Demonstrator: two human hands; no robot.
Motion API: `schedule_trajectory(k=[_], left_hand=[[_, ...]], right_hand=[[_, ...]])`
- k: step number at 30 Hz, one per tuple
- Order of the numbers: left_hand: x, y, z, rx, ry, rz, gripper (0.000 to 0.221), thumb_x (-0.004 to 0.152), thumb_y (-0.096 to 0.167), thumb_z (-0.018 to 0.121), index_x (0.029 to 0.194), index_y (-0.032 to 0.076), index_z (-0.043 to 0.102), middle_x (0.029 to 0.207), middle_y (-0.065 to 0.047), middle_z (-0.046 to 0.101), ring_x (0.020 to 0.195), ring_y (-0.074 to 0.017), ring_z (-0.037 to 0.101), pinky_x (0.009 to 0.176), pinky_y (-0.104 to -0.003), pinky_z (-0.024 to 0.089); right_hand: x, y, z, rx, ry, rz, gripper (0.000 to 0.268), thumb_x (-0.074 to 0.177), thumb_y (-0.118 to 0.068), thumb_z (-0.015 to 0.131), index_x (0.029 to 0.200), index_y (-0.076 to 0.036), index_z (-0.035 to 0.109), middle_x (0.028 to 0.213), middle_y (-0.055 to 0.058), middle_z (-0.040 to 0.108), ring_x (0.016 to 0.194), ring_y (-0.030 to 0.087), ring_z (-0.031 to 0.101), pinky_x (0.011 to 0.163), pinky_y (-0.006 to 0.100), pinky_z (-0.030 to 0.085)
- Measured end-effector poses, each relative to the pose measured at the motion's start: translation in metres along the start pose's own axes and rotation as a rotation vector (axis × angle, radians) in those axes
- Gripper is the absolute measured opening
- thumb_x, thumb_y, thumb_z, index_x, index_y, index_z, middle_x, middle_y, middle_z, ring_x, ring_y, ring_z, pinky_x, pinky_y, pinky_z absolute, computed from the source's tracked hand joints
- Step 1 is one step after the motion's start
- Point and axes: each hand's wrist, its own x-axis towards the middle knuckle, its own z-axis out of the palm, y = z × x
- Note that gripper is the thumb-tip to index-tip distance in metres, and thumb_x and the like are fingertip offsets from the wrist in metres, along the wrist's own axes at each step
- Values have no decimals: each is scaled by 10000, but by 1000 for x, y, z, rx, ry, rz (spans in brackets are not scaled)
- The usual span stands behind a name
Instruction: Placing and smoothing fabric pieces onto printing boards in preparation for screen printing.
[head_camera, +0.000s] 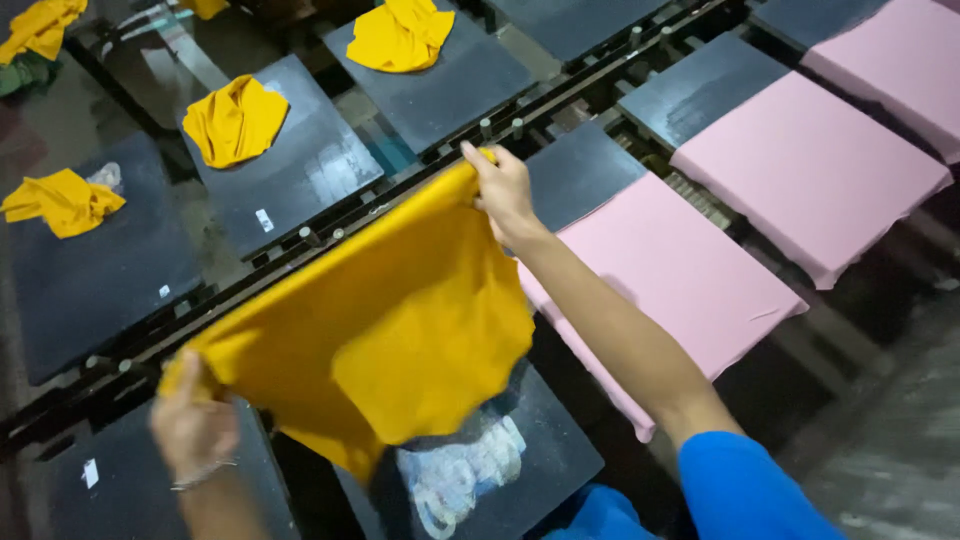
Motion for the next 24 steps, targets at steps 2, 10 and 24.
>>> schedule_trajectory(k=[2, 10, 24], left_hand=[[31, 16, 3, -214, -27, 143, 236, 918, 258, 801, 1111, 158, 711, 1153, -18, 781, 980, -109, 797, 889, -249, 719], [-27, 39, -7, -170, 153, 267, 242, 945, 282, 819, 1165, 188, 777, 1038, 64, 813, 926, -39, 833, 812, -153, 773], [9, -270, -119, -33, 141, 135, 648, 872, -97, 677, 1478, 65, 516, 1295, -189, 585, 1073, -260, 638, 916, -366, 574]], right_hand=[[1, -28, 21, -137, 46, -122, 271, 915, -310, 712, 749, -152, 566, 694, -6, 497, 644, 91, 513, 510, 288, 514], [-17, -21, 8, 118, -11, 105, 411, 856, -39, 720, 1246, -28, 592, 1100, 129, 677, 918, 223, 677, 743, 289, 575], [-24, 279, -190, -42, -61, 550, 295, 900, -103, 725, 1177, -11, 680, 1133, 162, 758, 980, 267, 739, 817, 354, 617]])
